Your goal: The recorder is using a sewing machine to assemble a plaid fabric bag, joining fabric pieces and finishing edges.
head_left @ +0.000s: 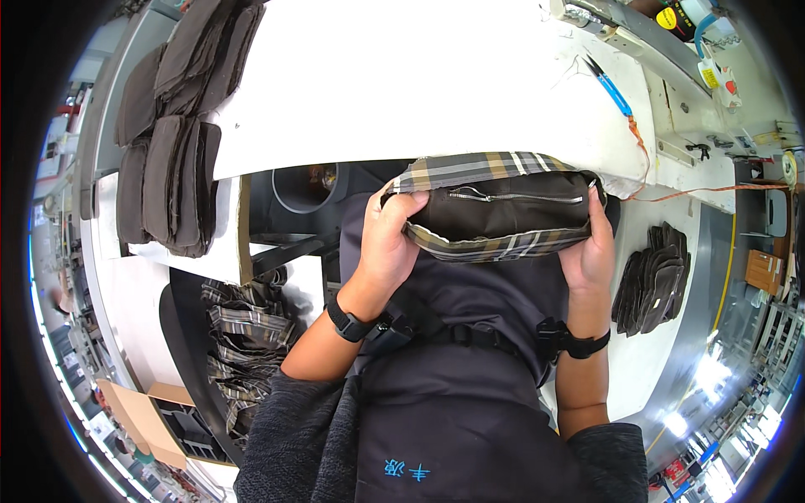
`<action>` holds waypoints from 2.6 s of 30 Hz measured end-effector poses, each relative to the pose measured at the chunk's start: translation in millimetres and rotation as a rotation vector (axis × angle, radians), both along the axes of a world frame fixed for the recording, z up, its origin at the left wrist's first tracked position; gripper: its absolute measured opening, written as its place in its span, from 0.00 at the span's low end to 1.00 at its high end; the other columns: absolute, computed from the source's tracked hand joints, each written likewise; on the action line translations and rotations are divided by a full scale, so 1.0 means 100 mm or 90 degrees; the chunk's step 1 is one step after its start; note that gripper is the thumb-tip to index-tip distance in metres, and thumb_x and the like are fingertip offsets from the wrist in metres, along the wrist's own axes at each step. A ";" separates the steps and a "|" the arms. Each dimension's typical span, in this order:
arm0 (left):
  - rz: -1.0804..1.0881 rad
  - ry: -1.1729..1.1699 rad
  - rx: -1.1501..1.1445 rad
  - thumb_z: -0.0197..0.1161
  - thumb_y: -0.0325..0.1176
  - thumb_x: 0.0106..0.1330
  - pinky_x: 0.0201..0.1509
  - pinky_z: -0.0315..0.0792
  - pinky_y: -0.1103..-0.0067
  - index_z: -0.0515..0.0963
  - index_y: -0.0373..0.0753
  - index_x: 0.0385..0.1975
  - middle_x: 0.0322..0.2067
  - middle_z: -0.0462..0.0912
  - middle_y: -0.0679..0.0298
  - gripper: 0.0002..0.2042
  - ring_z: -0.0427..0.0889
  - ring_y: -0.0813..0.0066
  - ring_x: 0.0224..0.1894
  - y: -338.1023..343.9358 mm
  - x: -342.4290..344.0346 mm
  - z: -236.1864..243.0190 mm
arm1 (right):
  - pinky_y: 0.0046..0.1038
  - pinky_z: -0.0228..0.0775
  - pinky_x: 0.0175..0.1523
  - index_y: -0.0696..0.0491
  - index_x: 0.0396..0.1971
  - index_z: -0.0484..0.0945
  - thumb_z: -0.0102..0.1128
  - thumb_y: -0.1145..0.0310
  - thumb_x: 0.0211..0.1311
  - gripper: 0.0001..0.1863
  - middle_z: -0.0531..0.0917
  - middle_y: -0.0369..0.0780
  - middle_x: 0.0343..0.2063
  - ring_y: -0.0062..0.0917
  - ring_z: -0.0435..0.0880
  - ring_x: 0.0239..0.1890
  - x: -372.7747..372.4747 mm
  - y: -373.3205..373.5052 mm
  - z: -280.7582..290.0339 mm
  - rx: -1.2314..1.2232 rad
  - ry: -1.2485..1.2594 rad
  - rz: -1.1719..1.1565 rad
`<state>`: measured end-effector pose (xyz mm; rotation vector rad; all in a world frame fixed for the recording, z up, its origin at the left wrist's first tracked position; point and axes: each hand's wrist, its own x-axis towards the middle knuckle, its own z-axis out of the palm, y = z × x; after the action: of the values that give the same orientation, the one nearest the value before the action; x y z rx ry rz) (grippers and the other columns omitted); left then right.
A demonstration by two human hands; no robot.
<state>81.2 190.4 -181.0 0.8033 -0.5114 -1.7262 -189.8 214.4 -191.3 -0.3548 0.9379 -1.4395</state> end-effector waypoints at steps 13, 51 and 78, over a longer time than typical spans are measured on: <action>-0.060 -0.042 -0.037 0.63 0.28 0.67 0.62 0.74 0.76 0.76 0.29 0.61 0.53 0.85 0.61 0.22 0.83 0.75 0.54 0.03 0.00 -0.02 | 0.35 0.71 0.68 0.60 0.62 0.76 0.50 0.59 0.83 0.22 0.84 0.43 0.59 0.29 0.83 0.60 -0.06 0.02 -0.06 0.021 -0.017 0.005; -0.041 -0.049 0.060 0.58 0.33 0.65 0.65 0.77 0.65 0.75 0.30 0.62 0.54 0.86 0.52 0.25 0.85 0.57 0.55 0.10 0.17 -0.43 | 0.18 0.71 0.53 0.60 0.47 0.85 0.60 0.61 0.80 0.16 0.87 0.30 0.43 0.09 0.79 0.45 0.10 0.12 0.32 0.011 0.042 -0.044; -0.107 -0.102 0.198 0.60 0.27 0.69 0.55 0.78 0.74 0.78 0.36 0.47 0.42 0.84 0.66 0.10 0.84 0.73 0.46 0.03 0.01 -0.54 | 0.16 0.55 0.32 0.57 0.29 0.81 0.59 0.57 0.80 0.20 0.70 0.21 0.24 0.05 0.61 0.29 0.15 0.23 0.47 -0.028 0.243 0.015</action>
<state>82.6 193.4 -235.0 1.1548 -0.4311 -1.9345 -175.0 237.7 -144.2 -0.6875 1.2029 -1.3972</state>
